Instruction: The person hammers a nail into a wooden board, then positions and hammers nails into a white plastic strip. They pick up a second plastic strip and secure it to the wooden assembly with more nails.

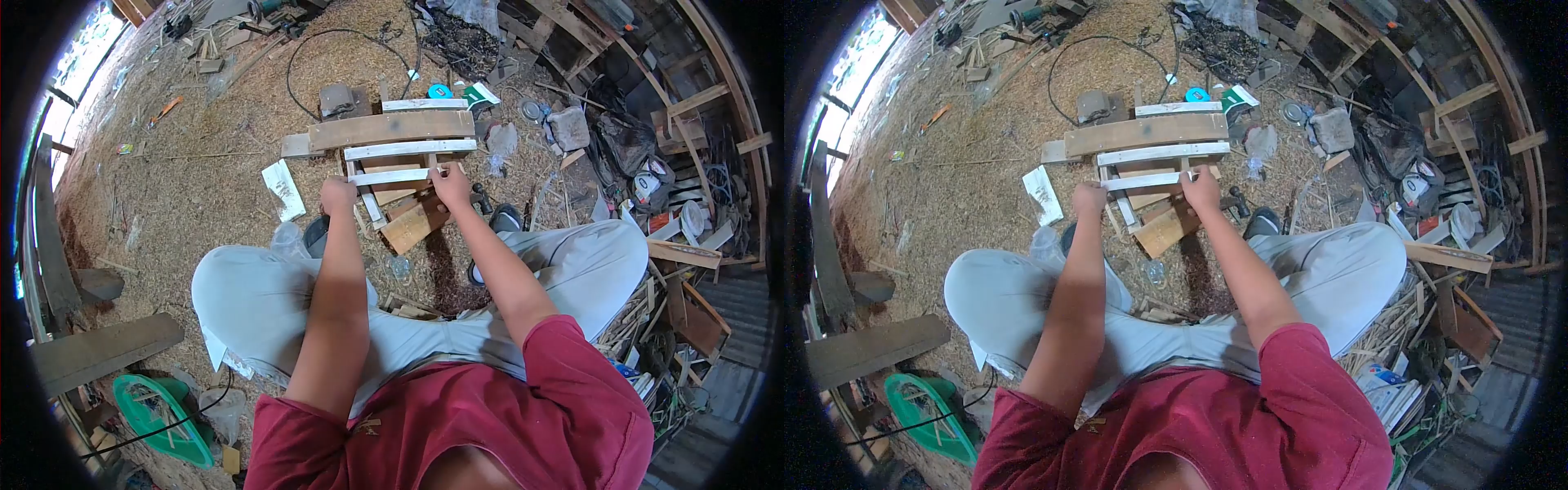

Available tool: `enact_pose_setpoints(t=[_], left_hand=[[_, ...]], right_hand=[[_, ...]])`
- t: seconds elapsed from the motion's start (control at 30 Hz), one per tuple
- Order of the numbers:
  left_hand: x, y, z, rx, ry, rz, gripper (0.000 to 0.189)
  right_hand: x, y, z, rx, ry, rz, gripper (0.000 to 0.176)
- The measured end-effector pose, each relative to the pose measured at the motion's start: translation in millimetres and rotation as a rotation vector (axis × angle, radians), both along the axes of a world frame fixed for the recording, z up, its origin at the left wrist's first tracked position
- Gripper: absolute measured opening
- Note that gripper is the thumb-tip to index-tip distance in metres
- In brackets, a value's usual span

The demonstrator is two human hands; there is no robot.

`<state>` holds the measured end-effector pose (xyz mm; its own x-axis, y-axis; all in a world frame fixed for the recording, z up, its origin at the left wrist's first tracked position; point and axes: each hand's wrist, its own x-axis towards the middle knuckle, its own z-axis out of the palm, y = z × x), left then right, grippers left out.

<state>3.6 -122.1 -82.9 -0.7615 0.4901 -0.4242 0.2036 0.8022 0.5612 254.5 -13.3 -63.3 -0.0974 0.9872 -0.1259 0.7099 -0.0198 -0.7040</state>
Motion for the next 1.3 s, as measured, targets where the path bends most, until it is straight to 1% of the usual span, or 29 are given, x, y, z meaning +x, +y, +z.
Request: enact_pose_setpoints(t=[0.03, 0.07, 0.13, 0.17, 0.23, 0.27, 0.33, 0.37, 0.43, 0.47, 0.53, 0.57, 0.63, 0.67, 0.73, 0.83, 0.87, 0.97, 1.07, 1.17, 1.23, 1.3], left_hand=[[-1, 0, -1, 0.009, 0.019, -0.001, 0.030], [1, 0, -3, 0.016, 0.039, -0.002, 0.031], [6, -2, 1, 0.041, 0.074, 0.000, 0.031], [8, -2, 6, 0.059, 0.090, 0.004, 0.031], [9, -1, 3, 0.085, 0.109, -0.018, 0.031], [6, -2, -1, 0.092, 0.111, -0.044, 0.030], [3, -1, -11, 0.099, 0.099, -0.070, 0.029], [1, 1, -15, 0.100, 0.086, -0.070, 0.029], [-1, 2, -15, 0.104, 0.078, -0.073, 0.029], [-1, 1, -15, 0.107, 0.081, -0.077, 0.030], [0, 1, -15, 0.117, 0.092, -0.092, 0.030], [0, 0, -16, 0.125, 0.101, -0.102, 0.030], [0, 0, -10, 0.124, 0.116, -0.097, 0.030], [2, -1, -5, 0.114, 0.120, -0.085, 0.030], [5, -1, -5, 0.112, 0.112, -0.065, 0.030], [5, -1, 0, 0.124, 0.094, -0.043, 0.030], [5, -1, 1, 0.121, 0.095, -0.041, 0.029], [2, 0, -4, 0.122, 0.097, -0.071, 0.029], [-1, -1, -8, 0.147, 0.098, -0.096, 0.028], [-4, -2, -8, 0.157, 0.085, -0.104, 0.028], [-4, -2, -13, 0.149, 0.121, -0.117, 0.029], [-7, -2, -17, 0.145, 0.086, -0.126, 0.031]], right_hand=[[-3, -2, 9, -0.086, 0.024, -0.033, 0.041], [-4, -1, 7, -0.057, 0.017, -0.013, 0.040], [1, 4, -16, -0.004, 0.002, 0.020, 0.039], [4, 8, -25, -0.019, 0.018, 0.015, 0.038], [6, 9, -26, -0.049, 0.051, 0.004, 0.036], [8, 10, -27, -0.138, 0.067, -0.033, 0.036], [8, 8, -8, -0.312, 0.103, -0.105, 0.036], [9, 10, -10, -0.260, 0.063, -0.039, 0.036], [17, 22, -34, -0.153, -0.017, 0.094, 0.036], [22, 25, -43, -0.101, 0.031, 0.122, 0.037], [27, 24, -42, 0.006, 0.121, 0.180, 0.040], [32, 23, -41, 0.037, 0.104, 0.230, 0.040], [35, 16, -14, 0.100, 0.073, 0.336, 0.040], [33, 16, -5, 0.108, 0.004, 0.379, 0.041], [35, 20, -4, 0.123, -0.134, 0.464, 0.043], [28, 24, -8, 0.336, -0.215, 0.505, 0.037], [28, 24, -11, 0.364, -0.238, 0.527, 0.028], [24, 24, -3, 0.325, -0.355, 0.570, 0.025], [23, 28, -13, 0.343, -0.383, 0.592, 0.021], [24, 30, -18, 0.339, -0.351, 0.609, 0.022], [24, 29, -19, 0.343, -0.339, 0.579, 0.022], [25, 26, -20, 0.325, -0.336, 0.557, 0.023]])
